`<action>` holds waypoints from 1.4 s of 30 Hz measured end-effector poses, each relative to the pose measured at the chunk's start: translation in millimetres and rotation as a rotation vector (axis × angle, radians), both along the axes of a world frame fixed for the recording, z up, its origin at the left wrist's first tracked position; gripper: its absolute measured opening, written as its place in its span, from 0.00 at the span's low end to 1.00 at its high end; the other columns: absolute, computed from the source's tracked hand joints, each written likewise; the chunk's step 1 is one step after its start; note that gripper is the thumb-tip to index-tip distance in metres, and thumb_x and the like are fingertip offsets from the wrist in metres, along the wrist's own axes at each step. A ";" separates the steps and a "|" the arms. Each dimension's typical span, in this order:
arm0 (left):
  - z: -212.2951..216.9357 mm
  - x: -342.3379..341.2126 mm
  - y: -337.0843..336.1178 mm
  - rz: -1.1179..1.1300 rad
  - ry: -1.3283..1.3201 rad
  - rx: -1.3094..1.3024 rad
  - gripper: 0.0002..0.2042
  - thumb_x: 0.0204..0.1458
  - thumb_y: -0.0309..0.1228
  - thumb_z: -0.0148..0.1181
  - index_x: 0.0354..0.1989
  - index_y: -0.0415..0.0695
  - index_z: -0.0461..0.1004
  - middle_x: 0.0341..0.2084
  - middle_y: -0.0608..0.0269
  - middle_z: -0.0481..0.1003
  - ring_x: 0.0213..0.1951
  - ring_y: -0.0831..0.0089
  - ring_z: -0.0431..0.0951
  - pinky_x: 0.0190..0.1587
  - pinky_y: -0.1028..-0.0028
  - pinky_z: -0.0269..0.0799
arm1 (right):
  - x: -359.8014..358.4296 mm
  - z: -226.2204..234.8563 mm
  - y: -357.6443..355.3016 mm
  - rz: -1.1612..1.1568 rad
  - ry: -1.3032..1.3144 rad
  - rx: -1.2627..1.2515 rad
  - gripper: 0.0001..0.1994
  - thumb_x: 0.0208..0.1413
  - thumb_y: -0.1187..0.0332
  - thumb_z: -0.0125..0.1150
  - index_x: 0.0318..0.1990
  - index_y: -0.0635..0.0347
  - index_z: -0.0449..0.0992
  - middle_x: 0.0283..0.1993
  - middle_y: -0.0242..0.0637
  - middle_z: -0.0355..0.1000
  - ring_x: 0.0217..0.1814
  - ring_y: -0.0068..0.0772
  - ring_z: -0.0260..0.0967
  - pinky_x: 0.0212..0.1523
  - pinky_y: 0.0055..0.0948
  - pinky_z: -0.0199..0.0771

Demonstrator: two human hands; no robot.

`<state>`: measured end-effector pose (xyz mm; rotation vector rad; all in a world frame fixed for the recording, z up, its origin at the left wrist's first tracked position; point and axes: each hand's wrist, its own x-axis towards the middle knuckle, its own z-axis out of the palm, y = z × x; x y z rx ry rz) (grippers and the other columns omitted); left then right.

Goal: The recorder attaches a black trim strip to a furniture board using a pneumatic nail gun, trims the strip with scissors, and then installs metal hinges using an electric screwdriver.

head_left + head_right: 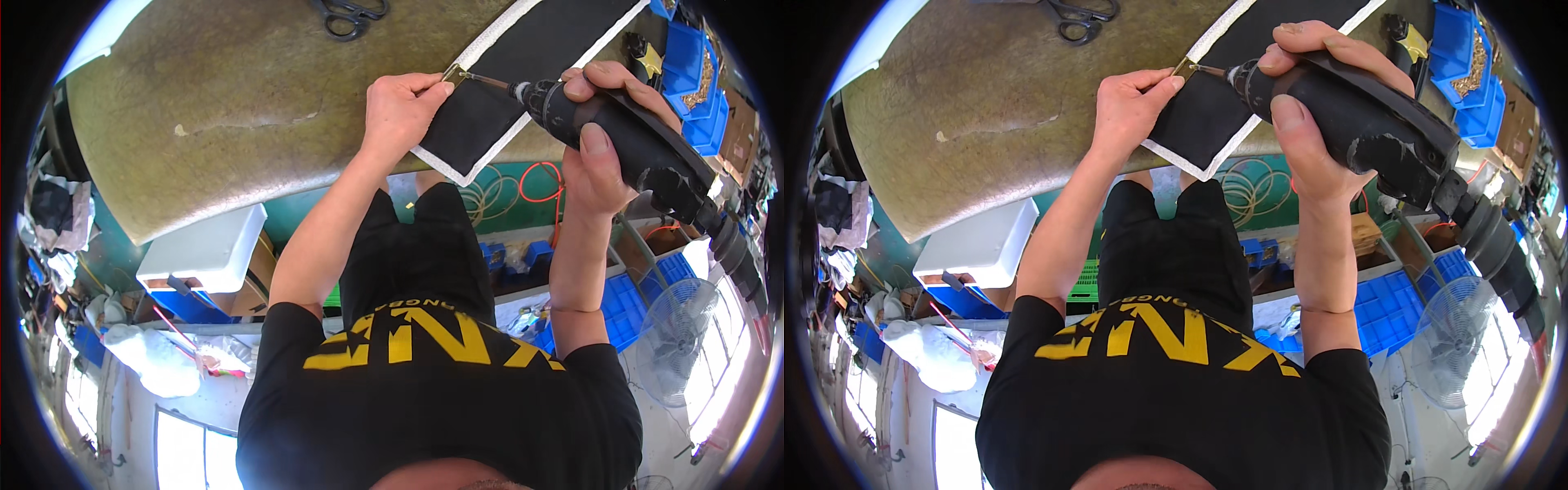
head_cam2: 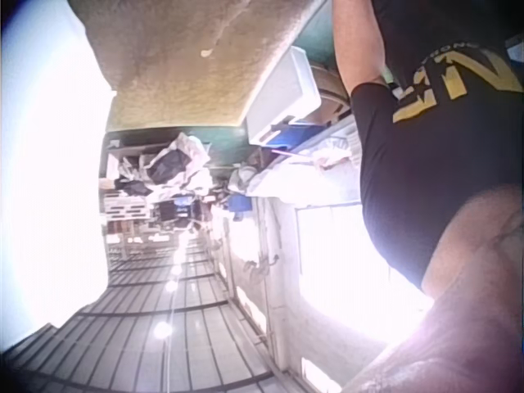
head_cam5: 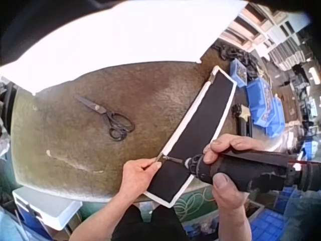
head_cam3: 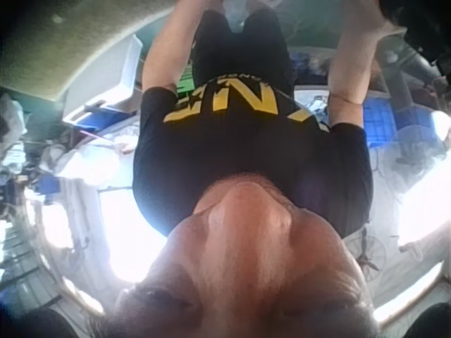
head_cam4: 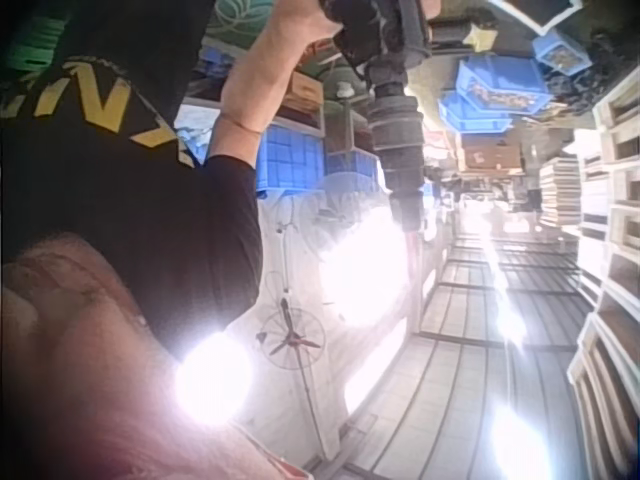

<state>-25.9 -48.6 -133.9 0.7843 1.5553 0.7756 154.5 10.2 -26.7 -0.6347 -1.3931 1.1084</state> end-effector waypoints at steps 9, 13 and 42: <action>-2.2 -0.5 1.0 0.006 0.054 0.022 0.11 0.50 0.35 0.66 0.38 0.44 0.84 0.19 0.59 0.78 0.22 0.71 0.76 0.31 0.71 0.71 | -19.8 10.9 24.3 0.270 -0.216 0.027 0.26 0.48 0.79 0.63 0.57 0.67 0.65 0.51 0.61 0.72 0.46 0.41 0.73 0.53 0.43 0.73; -2.9 -2.6 0.1 0.030 0.040 -0.054 0.11 0.50 0.37 0.66 0.38 0.44 0.84 0.19 0.59 0.78 0.23 0.71 0.76 0.33 0.70 0.71 | -27.7 9.8 23.6 0.376 -0.295 0.041 0.26 0.49 0.77 0.64 0.56 0.65 0.64 0.51 0.60 0.71 0.45 0.41 0.73 0.51 0.41 0.74; 4.3 -2.7 4.9 -0.047 0.097 -0.055 0.12 0.49 0.39 0.66 0.37 0.47 0.85 0.24 0.57 0.80 0.28 0.62 0.80 0.36 0.68 0.74 | -22.3 12.8 16.6 0.236 -0.317 -0.104 0.26 0.49 0.74 0.68 0.55 0.62 0.66 0.49 0.56 0.73 0.45 0.40 0.73 0.52 0.42 0.74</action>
